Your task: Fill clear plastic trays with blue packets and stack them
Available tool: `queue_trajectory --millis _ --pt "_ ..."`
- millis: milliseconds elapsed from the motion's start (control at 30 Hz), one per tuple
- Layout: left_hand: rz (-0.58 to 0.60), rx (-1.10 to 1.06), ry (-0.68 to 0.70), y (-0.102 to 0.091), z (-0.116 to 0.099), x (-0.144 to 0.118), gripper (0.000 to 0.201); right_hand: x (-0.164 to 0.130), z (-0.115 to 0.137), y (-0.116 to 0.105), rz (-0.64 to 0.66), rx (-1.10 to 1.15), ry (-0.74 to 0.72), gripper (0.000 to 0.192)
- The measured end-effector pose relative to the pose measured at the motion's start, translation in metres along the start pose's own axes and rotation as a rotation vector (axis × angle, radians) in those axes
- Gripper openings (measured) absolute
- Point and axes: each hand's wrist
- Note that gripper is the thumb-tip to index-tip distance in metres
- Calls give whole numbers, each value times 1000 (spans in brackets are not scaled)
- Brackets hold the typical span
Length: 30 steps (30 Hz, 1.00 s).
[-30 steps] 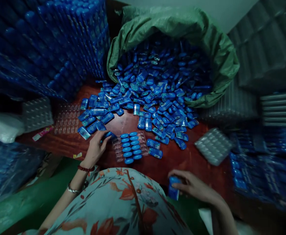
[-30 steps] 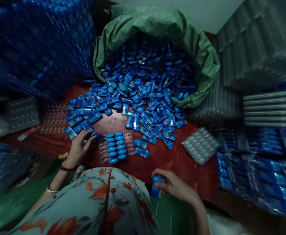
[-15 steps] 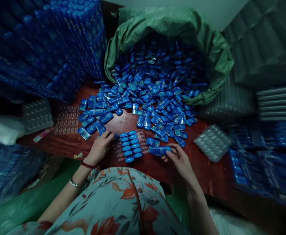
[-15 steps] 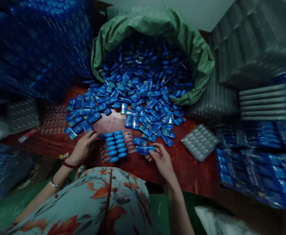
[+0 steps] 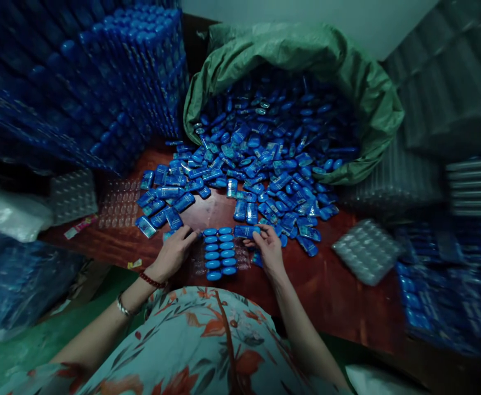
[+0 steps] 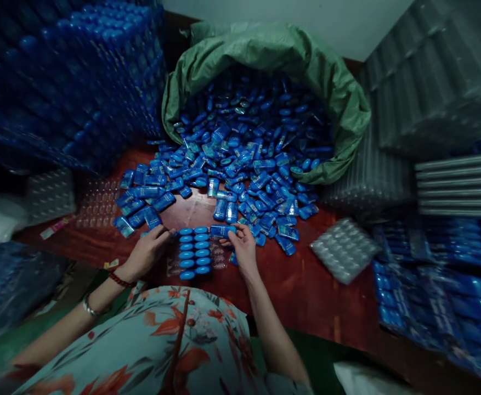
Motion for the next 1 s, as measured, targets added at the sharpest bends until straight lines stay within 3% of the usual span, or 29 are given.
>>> queue_trajectory --millis 100,200,333,433,500,567,667,767,933,1000 --pt "-101 -55 -63 -15 -4 10 24 -11 9 8 -21 4 -61 36" --pt "-263 -214 -132 -29 -30 26 22 -22 34 19 -9 -35 -131 30" --pt "-221 -393 -101 -28 -75 45 19 -36 70 36 -28 -83 -189 24" --pt "-293 -487 -148 -23 -92 48 16 -40 80 45 -15 -90 -200 22" --pt "-361 -513 -255 -23 -92 47 18 -41 79 48 -7 -91 -210 21" --pt "-348 -519 -319 -26 -87 44 24 -40 73 49 0 -72 -208 22" --pt "-240 -546 -255 -30 -79 42 26 -40 65 51 49 -24 -153 25" --pt "-225 -600 -206 -29 -78 41 31 -41 65 52 73 13 -114 26" --pt "-269 -890 -332 -22 -78 35 21 -41 73 54 101 74 -85 24" --pt "-246 -914 -348 -22 -76 33 21 -42 74 55 107 80 -82 22"
Point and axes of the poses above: each hand's wrist, its own x-axis towards the middle knuckle, its own y-axis out of the palm, z = x × y, and after that the axes turned 2 degrees about -x, right-handed
